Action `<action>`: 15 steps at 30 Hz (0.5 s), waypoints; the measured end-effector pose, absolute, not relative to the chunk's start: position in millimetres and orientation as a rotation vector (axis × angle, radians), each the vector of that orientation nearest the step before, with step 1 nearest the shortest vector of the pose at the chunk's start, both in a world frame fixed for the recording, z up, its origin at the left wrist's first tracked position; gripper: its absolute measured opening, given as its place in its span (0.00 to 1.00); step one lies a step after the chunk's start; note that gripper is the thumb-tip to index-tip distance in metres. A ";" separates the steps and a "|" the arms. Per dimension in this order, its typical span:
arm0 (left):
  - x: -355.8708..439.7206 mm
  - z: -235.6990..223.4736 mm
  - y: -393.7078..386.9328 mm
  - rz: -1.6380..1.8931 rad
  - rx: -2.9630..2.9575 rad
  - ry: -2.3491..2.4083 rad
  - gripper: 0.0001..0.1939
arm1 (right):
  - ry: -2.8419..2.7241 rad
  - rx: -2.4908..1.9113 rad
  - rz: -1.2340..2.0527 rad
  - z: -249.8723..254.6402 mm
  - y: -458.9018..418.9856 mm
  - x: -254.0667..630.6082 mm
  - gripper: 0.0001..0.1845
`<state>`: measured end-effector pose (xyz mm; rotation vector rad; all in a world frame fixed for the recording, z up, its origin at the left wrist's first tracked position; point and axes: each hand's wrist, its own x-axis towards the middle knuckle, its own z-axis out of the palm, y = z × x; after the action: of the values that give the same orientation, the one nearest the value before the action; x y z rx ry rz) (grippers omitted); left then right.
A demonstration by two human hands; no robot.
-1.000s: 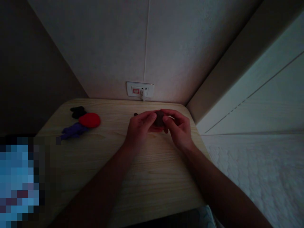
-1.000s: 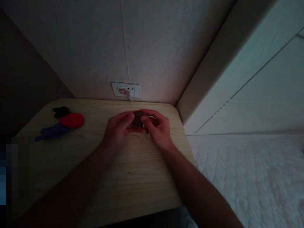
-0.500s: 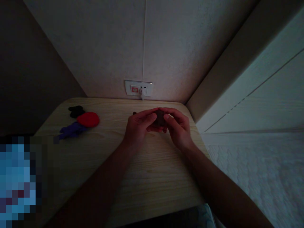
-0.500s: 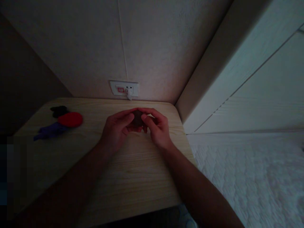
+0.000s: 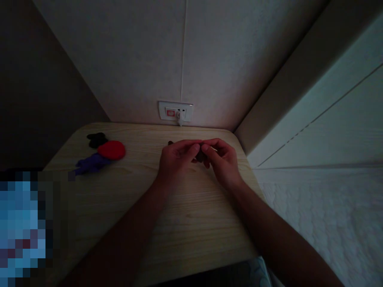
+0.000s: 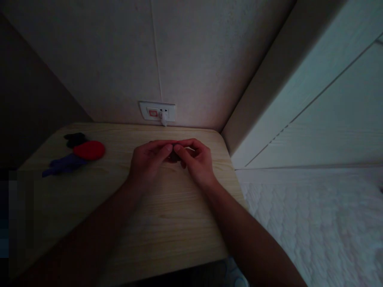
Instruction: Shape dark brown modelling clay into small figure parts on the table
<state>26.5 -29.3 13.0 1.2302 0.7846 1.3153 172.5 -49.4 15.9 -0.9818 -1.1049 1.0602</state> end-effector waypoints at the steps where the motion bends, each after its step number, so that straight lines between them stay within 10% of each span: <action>1: 27.0 12.3 -29.9 1.301 1.245 0.776 0.17 | -1.087 -0.982 1.064 16.6 -49.2 172.8 0.15; 15: 29.8 9.9 -31.9 1.302 1.279 0.725 0.13 | -1.056 -0.916 1.094 10.7 -46.3 174.0 0.14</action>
<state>29.8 -31.9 9.9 1.2794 0.7249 1.3016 174.0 -46.3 10.7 -0.9155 -1.0560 1.0935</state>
